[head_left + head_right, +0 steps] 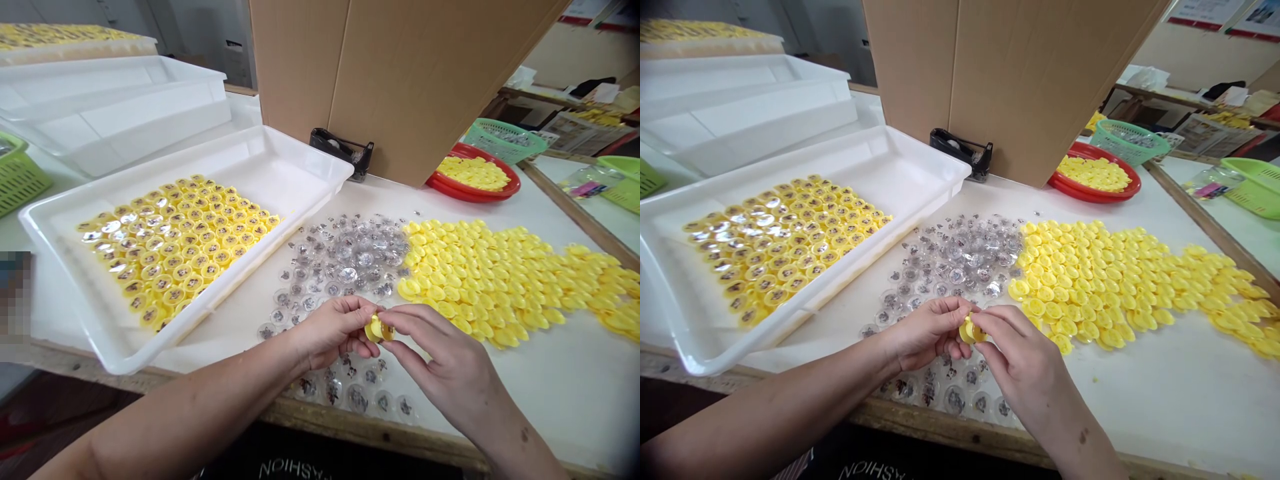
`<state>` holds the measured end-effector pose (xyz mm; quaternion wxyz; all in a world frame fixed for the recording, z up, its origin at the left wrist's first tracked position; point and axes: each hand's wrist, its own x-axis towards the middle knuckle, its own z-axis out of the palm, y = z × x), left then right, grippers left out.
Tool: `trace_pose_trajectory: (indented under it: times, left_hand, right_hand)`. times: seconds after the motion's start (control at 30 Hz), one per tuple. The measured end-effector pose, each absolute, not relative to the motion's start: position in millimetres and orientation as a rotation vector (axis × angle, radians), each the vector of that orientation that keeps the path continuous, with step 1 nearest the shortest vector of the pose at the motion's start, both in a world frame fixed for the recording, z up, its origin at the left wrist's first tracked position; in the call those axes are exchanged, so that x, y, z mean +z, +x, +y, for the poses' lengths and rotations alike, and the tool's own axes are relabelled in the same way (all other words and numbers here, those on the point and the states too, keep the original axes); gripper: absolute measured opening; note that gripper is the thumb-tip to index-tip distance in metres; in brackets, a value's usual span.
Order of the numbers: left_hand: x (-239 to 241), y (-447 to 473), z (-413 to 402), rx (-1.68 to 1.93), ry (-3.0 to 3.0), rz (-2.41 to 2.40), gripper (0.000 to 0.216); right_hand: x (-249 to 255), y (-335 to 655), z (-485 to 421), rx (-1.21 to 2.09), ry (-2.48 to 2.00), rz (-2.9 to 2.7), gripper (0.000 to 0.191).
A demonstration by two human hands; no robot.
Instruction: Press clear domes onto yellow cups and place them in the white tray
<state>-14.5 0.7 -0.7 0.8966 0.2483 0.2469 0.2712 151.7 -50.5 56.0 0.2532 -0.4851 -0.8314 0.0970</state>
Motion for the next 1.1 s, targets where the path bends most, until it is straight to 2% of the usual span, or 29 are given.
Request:
trace_pose_trajectory:
  times: [0.23,0.37,0.6,0.9,1.1]
  left_hand:
    - [0.0,-13.9,-0.8,0.626,0.553,0.509,0.042]
    - [1.2,-14.2,-0.4,0.671,0.623,0.529,0.042]
    - [0.0,-13.1,-1.6,0.675,0.641,0.568,0.046]
    - [6.2,-13.2,-3.2,0.655,0.563,0.545,0.044]
    - [5.2,-13.9,-3.6,0.618,0.535,0.530,0.043]
  right_hand:
    - [44.3,151.4,-53.0,0.465,-1.546,-1.858,0.021]
    - [42.1,149.2,-55.3,0.501,-1.643,-1.879,0.017]
    - [45.9,143.1,-64.4,0.260,-1.534,-2.021,0.032]
    - [43.8,139.1,-65.9,0.049,-1.510,-2.011,0.026]
    - [45.3,145.2,-65.9,0.354,-1.474,-1.960,0.030]
